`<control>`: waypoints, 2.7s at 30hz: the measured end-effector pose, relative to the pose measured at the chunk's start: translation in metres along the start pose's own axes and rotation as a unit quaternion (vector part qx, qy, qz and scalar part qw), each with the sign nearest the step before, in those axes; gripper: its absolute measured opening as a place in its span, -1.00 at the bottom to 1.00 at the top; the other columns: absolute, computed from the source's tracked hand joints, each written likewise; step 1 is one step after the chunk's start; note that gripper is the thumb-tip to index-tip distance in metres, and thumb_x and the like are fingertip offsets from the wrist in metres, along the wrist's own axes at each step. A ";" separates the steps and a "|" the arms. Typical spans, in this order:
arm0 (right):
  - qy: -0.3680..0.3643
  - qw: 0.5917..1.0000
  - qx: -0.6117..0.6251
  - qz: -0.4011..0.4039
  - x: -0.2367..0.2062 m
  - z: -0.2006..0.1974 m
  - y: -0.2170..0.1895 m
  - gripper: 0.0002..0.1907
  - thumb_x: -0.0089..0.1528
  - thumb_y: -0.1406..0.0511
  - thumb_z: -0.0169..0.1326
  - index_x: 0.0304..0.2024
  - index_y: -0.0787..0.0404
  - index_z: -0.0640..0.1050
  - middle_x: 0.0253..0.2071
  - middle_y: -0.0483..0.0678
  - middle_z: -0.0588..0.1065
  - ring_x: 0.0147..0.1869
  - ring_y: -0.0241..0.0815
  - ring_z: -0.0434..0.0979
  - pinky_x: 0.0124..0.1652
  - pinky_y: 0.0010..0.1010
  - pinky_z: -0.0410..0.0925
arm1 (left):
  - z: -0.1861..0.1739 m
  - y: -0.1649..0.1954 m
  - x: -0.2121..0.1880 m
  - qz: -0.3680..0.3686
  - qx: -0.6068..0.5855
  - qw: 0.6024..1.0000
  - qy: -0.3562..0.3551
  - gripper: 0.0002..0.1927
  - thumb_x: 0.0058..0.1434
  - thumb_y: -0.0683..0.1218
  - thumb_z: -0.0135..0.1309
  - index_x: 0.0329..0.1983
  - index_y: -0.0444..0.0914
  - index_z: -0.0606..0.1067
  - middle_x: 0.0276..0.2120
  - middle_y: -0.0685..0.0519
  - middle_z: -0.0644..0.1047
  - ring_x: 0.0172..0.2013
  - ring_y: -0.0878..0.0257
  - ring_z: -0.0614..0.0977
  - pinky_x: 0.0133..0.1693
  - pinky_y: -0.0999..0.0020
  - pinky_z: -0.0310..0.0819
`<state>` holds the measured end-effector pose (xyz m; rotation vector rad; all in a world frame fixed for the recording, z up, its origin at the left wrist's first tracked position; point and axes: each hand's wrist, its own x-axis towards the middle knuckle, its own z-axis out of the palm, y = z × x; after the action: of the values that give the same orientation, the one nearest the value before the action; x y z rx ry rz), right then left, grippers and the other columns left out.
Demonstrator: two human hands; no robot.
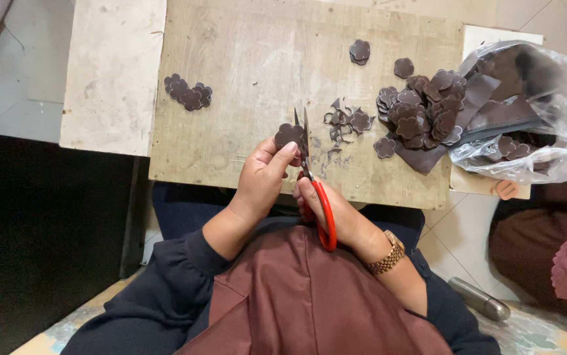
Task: The person uses red-handled scissors to trim the edges of dark brown flower-shaped pieces. They hold each piece in the left hand and cut with the right hand, placing finished pieces on a wooden board. A second person is visible nearby using a phone.
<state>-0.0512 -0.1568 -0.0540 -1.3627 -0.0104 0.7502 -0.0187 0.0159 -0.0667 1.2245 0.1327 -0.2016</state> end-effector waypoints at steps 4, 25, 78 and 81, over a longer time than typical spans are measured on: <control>0.001 0.999 -0.039 -0.017 -0.002 -0.005 -0.002 -0.55 0.41 -0.05 -0.19 -0.17 0.18 0.44 -0.40 -0.18 0.37 -0.37 -0.37 0.34 -0.34 -0.51 0.31 | 0.004 0.001 0.005 0.023 -0.027 0.999 -0.011 -0.83 0.42 -0.10 0.03 -0.07 -0.28 0.54 -0.23 0.13 0.61 -0.20 0.38 0.57 -0.09 0.43 0.47; -0.091 0.983 -0.094 -0.128 -0.026 -0.013 -0.028 -0.47 0.41 -0.09 -0.09 0.02 0.25 0.36 -0.16 -0.13 0.36 -0.12 -0.32 0.39 -0.07 -0.45 0.38 | 0.022 0.053 -0.021 0.090 0.137 0.986 -0.031 -0.86 0.43 -0.13 0.03 -0.13 -0.30 0.55 -0.30 0.16 0.61 -0.29 0.49 0.55 -0.23 0.51 0.50; -0.105 0.991 -0.030 -0.080 -0.034 -0.011 -0.035 -0.37 0.35 -0.26 -0.12 -0.20 0.17 0.34 -0.42 -0.23 0.21 -0.36 -0.39 0.14 -0.36 -0.55 0.14 | 0.016 0.051 -0.020 0.066 0.091 0.994 -0.016 -0.86 0.42 -0.14 0.06 -0.23 -0.31 0.52 -0.41 0.23 0.52 -0.40 0.54 0.42 -0.34 0.58 0.34; -0.096 0.992 -0.033 -0.073 -0.035 -0.011 -0.035 -0.37 0.33 -0.26 -0.11 -0.20 0.17 0.34 -0.41 -0.23 0.22 -0.36 -0.39 0.14 -0.37 -0.56 0.13 | 0.016 0.051 -0.020 0.064 0.081 0.995 -0.017 -0.87 0.42 -0.14 0.06 -0.22 -0.31 0.52 -0.39 0.22 0.53 -0.39 0.54 0.43 -0.33 0.58 0.35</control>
<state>-0.0567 -0.1835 -0.0117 -1.3323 -0.2865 0.7612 -0.0269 0.0193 -0.0100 1.3854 0.0080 -0.1230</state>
